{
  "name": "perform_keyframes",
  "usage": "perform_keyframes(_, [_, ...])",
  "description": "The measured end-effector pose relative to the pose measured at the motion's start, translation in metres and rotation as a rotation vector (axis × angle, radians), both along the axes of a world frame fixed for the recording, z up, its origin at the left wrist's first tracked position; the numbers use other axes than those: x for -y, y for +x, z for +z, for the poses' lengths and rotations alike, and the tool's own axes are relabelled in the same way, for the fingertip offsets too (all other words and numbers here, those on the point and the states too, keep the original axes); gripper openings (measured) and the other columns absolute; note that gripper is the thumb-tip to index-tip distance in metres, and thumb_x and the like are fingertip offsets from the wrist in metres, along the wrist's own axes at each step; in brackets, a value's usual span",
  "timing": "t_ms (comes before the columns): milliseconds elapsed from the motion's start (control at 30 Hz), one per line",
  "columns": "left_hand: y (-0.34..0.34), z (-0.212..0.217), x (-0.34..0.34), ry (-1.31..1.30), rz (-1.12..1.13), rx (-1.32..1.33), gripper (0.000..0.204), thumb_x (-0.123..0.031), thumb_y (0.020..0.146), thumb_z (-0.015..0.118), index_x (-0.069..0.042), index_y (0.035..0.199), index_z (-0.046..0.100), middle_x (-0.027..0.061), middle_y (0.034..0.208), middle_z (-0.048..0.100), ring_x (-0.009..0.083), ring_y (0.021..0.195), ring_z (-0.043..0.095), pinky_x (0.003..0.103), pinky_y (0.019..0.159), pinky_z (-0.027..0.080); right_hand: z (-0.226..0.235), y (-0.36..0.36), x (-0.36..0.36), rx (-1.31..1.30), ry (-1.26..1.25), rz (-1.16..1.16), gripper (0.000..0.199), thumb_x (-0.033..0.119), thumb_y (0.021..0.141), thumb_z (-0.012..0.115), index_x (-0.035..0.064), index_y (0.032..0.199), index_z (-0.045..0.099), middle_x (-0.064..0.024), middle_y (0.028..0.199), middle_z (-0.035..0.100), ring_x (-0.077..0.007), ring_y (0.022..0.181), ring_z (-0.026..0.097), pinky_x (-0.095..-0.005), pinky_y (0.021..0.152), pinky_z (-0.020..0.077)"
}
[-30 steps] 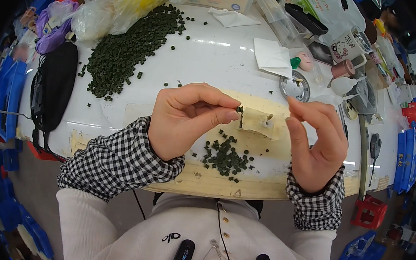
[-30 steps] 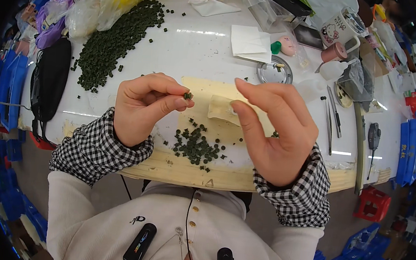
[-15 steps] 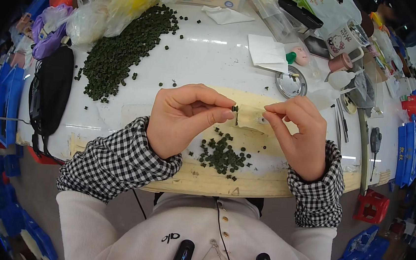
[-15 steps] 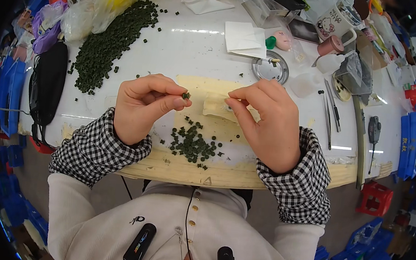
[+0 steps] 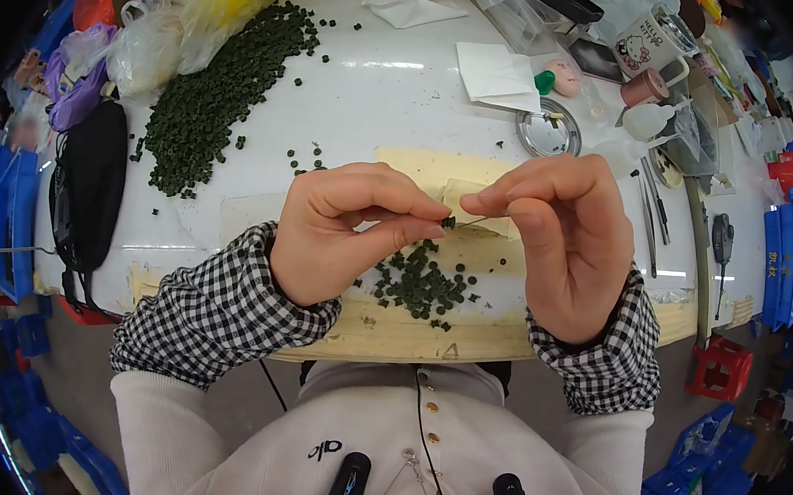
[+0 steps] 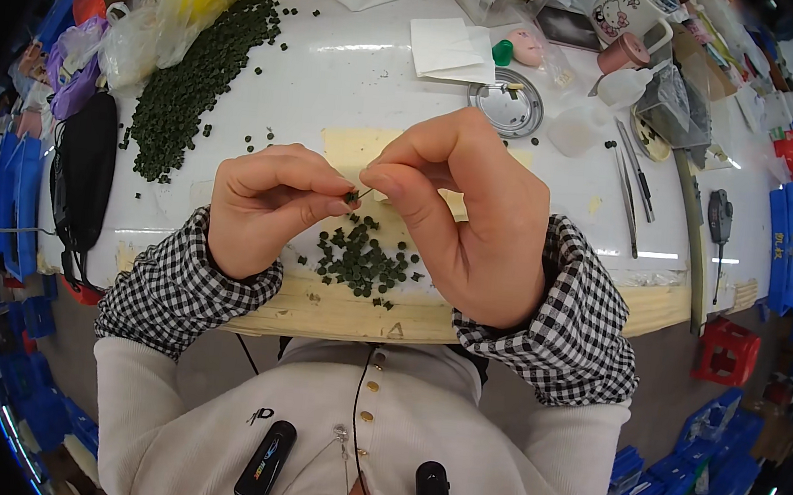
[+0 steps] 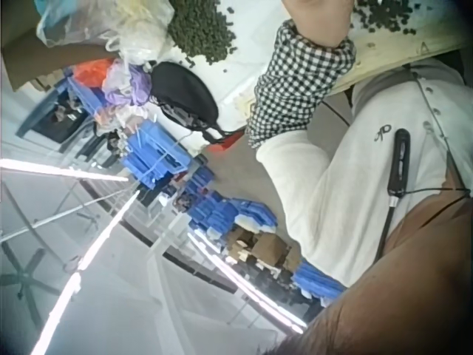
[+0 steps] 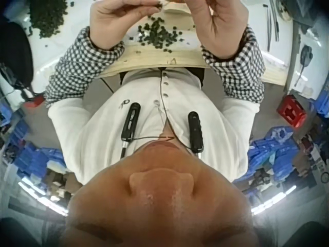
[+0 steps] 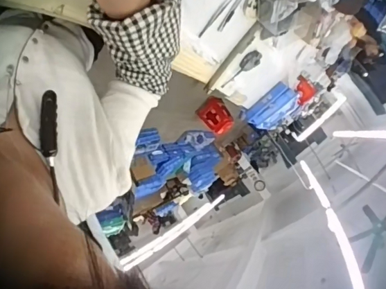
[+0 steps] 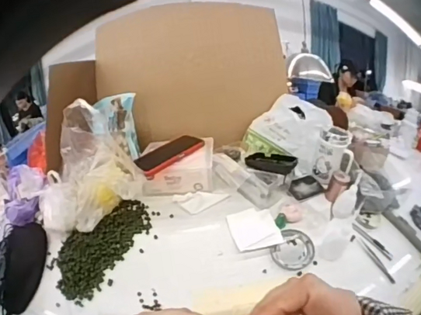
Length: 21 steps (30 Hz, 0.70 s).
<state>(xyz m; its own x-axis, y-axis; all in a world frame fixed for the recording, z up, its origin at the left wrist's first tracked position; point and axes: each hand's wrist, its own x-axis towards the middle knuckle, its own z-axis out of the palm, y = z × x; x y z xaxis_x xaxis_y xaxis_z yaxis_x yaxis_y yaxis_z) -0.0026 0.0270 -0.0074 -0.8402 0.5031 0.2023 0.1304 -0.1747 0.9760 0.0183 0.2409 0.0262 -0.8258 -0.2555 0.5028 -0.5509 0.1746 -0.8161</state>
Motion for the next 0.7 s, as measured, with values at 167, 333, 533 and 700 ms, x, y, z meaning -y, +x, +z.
perform_keyframes(167, [-0.0001,0.0020,0.0003,-0.012,-0.012,-0.008,0.021,0.014,0.080,0.065,0.004,0.098,0.068,0.0126,0.094,0.067,0.0167,0.086,0.065,0.026,0.078,0.053,-0.0006,0.0003,0.0014,0.008,0.025,0.013,0.013,0.007,0.094,0.058,-0.0051,0.097,0.055,-0.0099,0.089,0.059,-0.0160,0.080,0.066,-0.0260,0.074,0.0557])
perform_keyframes(333, [0.0000,-0.0003,0.0010,0.000,-0.020,0.015,0.020,0.013,0.080,0.065,0.004,0.098,0.068,0.0123,0.094,0.067,0.0161,0.086,0.064,0.026,0.078,0.053,-0.0016,-0.0007,0.0017,-0.016,0.036,0.014,0.012,0.006,0.093,0.059,-0.0049,0.096,0.055,-0.0101,0.089,0.059,-0.0160,0.079,0.067,-0.0259,0.073,0.0559])
perform_keyframes(533, [0.0000,0.0007,0.0005,-0.002,-0.016,0.014,0.020,0.013,0.081,0.065,0.004,0.099,0.068,0.0122,0.094,0.067,0.0166,0.087,0.064,0.026,0.078,0.053,-0.0021,-0.0007,0.0010,-0.023,0.053,0.010,0.011,0.006,0.093,0.059,-0.0045,0.095,0.055,-0.0102,0.090,0.059,-0.0160,0.079,0.066,-0.0260,0.072,0.0560])
perform_keyframes(700, [0.0006,0.0003,0.0009,-0.017,0.004,0.024,0.019,0.013,0.081,0.065,0.004,0.098,0.068,0.0126,0.093,0.067,0.0173,0.087,0.065,0.027,0.078,0.053,0.0071,0.0013,-0.0048,0.005,0.123,-0.041,0.017,0.013,0.099,0.049,-0.0036,0.099,0.048,-0.0129,0.092,0.060,-0.0175,0.084,0.065,-0.0274,0.078,0.0536])
